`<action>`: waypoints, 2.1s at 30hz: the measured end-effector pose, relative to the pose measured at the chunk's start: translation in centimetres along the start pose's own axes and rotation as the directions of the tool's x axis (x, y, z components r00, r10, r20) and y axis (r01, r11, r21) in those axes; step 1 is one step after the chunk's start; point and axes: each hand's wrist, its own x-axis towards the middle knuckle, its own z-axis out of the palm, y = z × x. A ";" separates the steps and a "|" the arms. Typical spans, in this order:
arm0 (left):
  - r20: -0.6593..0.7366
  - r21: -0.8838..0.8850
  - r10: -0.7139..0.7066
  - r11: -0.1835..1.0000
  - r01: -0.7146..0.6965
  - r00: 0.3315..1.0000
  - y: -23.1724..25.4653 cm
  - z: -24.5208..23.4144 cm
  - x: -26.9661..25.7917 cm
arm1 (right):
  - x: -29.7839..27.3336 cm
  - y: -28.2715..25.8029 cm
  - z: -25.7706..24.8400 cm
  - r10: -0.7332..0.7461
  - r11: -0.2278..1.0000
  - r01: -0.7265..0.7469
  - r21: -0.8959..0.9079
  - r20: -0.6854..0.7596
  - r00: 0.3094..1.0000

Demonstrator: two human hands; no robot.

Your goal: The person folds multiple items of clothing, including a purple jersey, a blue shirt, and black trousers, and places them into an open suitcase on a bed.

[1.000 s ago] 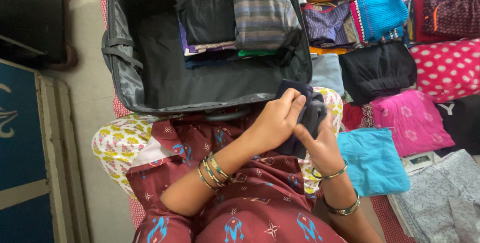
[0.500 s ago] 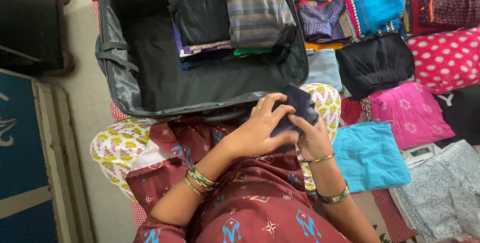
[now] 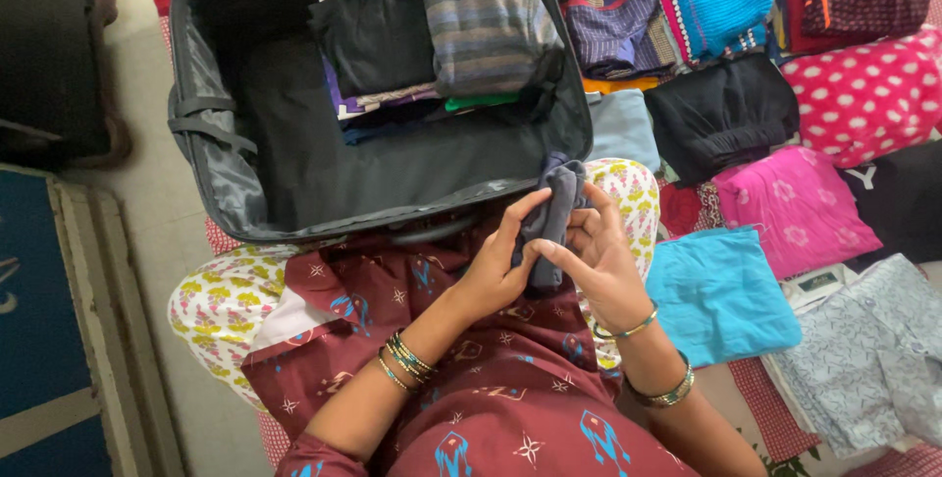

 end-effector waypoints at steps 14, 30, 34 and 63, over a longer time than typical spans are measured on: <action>0.127 0.287 0.232 0.922 -0.259 0.964 -0.6 -1.6 -0.2 | 2.4 5.7 -6.7 -0.300 0.933 0.197 -0.301 -0.350 0.887; 0.059 -0.294 0.191 0.941 -0.166 0.980 -0.3 0.9 -1.6 | 0.3 1.9 -0.5 0.064 0.958 -0.003 0.287 -0.203 0.977; -0.183 -0.347 -0.025 0.937 -0.041 0.983 1.0 1.2 -1.0 | 0.4 2.9 -1.1 -0.132 0.991 0.125 -0.055 -0.150 0.980; -0.073 -0.554 -0.405 0.776 0.301 0.911 5.3 -3.4 4.1 | 1.0 4.2 -7.5 0.001 0.931 -0.145 0.335 0.395 0.919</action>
